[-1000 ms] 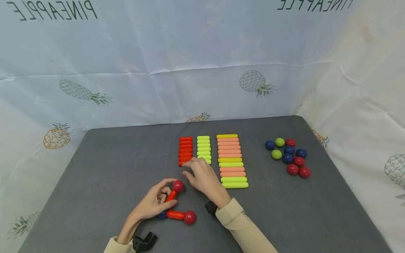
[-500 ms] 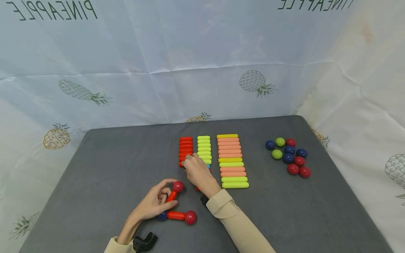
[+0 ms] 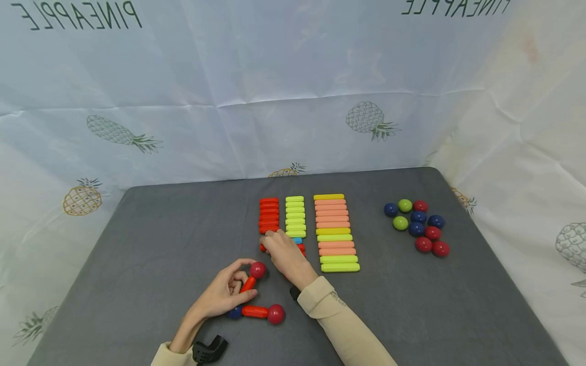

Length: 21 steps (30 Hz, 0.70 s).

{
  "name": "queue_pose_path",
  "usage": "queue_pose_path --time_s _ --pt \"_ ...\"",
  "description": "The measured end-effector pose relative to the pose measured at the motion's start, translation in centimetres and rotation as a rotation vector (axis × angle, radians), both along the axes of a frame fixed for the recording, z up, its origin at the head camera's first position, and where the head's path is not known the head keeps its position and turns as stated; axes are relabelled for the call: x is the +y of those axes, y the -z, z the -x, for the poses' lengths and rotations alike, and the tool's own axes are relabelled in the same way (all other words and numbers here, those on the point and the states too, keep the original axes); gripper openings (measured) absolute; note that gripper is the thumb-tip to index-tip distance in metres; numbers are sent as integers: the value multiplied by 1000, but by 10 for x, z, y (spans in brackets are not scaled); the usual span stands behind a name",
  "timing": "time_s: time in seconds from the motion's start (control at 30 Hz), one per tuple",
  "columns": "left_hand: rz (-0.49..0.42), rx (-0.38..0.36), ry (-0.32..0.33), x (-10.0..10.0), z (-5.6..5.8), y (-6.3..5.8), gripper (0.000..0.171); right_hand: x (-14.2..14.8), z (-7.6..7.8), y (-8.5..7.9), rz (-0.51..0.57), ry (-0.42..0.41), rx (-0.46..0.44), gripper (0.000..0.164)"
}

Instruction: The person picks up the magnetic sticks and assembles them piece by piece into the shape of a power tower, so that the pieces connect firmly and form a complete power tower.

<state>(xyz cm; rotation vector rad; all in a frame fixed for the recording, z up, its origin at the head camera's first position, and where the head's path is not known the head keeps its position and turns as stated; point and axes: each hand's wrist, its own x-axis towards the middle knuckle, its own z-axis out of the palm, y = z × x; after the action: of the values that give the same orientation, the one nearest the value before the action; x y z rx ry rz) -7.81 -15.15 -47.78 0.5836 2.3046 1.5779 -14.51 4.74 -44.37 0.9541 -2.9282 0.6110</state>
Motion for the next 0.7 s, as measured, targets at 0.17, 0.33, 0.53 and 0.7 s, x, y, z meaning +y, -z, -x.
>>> queue_pose_path --time_s 0.17,0.33,0.53,0.7 --pt "5 -11 -3 0 0 -1 57 3 0 3 0 -5 18 27" --pt "9 -18 -9 1 -1 -1 57 4 2 7 21 -1 46 23" --pt "19 -11 -10 1 -1 -1 58 6 3 9 94 5 77 22" --pt "14 -6 -7 1 -1 -1 57 7 1 2 165 6 93 24"
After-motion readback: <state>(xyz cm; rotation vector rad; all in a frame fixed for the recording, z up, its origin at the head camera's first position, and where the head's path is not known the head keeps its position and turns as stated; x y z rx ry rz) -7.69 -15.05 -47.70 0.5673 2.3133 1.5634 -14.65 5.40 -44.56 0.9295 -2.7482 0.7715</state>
